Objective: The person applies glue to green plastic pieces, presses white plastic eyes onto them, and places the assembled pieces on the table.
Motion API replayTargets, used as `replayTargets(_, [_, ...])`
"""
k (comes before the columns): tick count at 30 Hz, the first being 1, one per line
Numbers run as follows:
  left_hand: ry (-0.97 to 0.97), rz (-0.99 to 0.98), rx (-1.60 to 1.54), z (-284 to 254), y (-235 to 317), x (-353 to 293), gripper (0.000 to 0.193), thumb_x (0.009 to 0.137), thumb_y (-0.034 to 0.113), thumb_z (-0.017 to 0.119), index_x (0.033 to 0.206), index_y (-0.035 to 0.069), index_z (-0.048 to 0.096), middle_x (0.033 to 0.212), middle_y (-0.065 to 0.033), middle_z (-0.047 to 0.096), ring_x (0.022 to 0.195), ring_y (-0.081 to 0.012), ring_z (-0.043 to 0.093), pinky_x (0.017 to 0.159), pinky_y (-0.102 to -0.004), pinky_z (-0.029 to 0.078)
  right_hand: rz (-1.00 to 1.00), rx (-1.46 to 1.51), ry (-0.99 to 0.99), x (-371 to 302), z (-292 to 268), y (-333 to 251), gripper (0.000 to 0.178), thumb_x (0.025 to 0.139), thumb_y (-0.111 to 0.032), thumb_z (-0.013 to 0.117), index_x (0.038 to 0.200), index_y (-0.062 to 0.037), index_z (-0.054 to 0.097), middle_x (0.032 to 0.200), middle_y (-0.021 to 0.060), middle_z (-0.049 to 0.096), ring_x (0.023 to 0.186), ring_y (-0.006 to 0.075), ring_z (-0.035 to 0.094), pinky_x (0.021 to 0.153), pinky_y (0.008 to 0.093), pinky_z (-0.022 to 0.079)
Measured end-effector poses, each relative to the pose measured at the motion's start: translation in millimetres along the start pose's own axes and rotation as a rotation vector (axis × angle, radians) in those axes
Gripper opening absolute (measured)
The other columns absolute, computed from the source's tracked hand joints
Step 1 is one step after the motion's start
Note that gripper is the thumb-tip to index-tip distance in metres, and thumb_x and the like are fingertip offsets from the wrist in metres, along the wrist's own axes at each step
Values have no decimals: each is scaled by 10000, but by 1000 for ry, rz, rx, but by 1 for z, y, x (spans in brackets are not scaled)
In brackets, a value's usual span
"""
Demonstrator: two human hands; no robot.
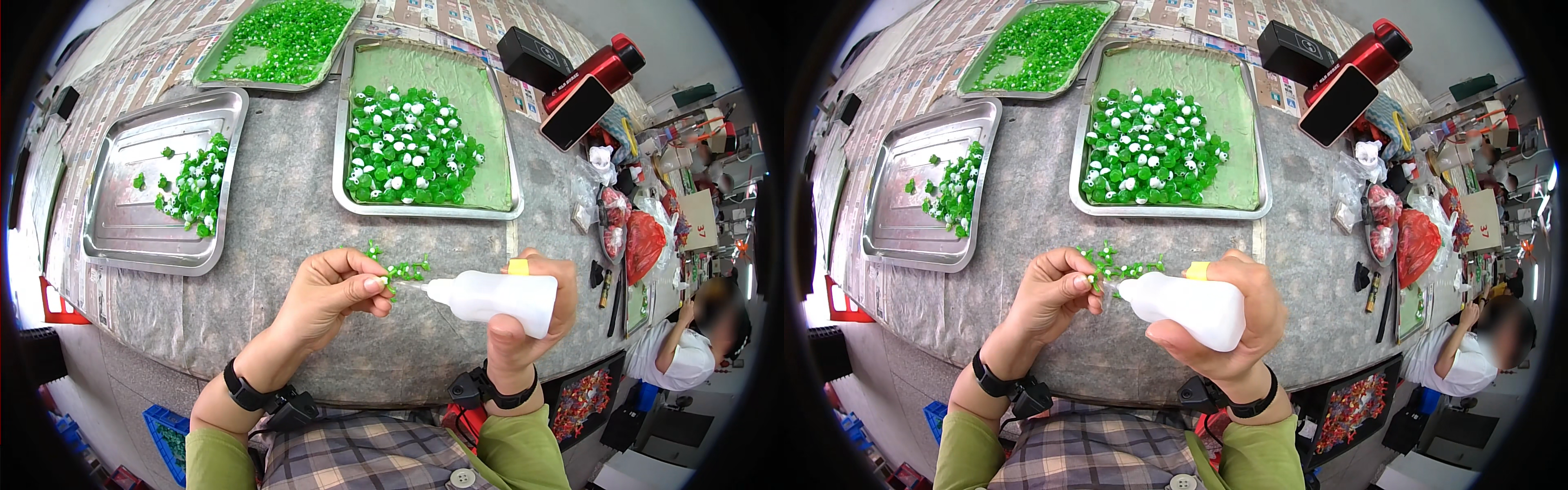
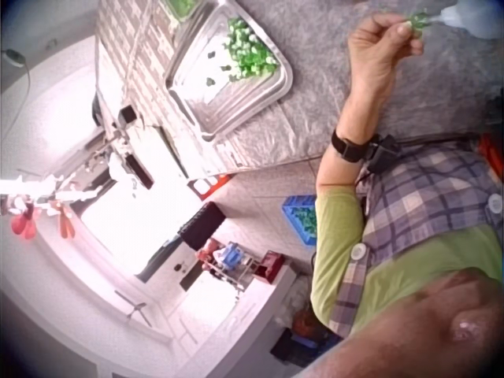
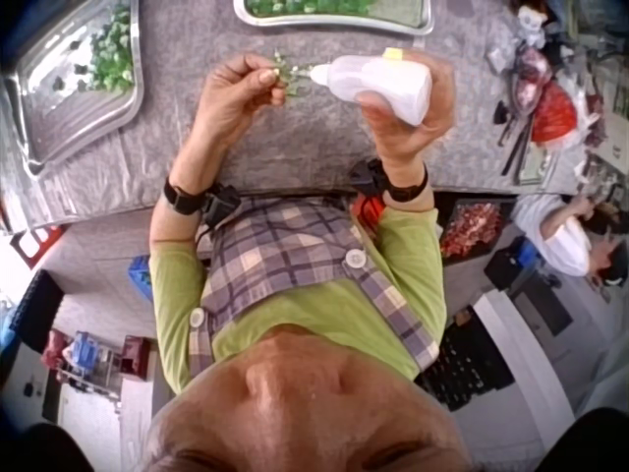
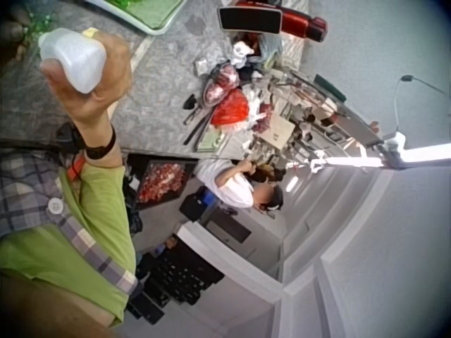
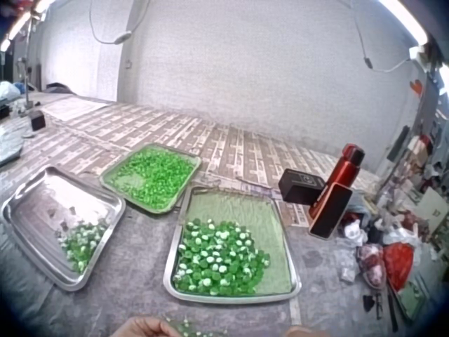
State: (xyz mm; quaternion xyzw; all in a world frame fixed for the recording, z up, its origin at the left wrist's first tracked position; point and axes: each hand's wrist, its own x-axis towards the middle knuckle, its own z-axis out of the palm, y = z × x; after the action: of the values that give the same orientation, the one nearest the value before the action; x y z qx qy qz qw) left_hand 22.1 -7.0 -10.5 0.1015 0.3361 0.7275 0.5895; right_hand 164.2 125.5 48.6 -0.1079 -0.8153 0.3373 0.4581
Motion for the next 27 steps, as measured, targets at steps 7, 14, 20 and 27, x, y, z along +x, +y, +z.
replayTargets(7, [-11, -7, -17, 0, 0, 1, 100, 790, 81, 575, 847, -1, 563, 738, -108, 610, 637, -147, 605, 585, -252, 514, 97, 128, 109, -1, -2, 0, 519, 618, -361, 745, 882, -15, 460, 701, 64, 520, 548, 117, 438, 488, 233, 339])
replayTargets(14, [-5, -8, -8, -1, -1, 0, 98, 792, 86, 574, 842, 2, 564, 736, -106, 611, 629, -146, 604, 580, -251, 513, 50, 45, 44, 0, 0, 4, 524, 629, -370, 736, 890, -12, 455, 693, 52, 508, 559, 114, 443, 496, 229, 344])
replayTargets(20, [63, 60, 108, 3, -1, -1, 115, 782, 71, 586, 861, -9, 565, 747, -92, 608, 662, -133, 598, 610, -245, 504, 118, 170, 229, -3, 1, 1, 526, 631, -397, 726, 876, -15, 461, 693, 54, 508, 545, 112, 442, 489, 230, 344])
replayTargets(27, [105, 307, 300, 4, -4, -2, 122, 766, 9, 589, 883, -12, 565, 788, -60, 594, 734, -109, 579, 676, -227, 479, 106, 101, 128, -8, 1, 10, 519, 624, -386, 730, 885, -11, 485, 678, 55, 507, 551, 121, 463, 495, 233, 356])
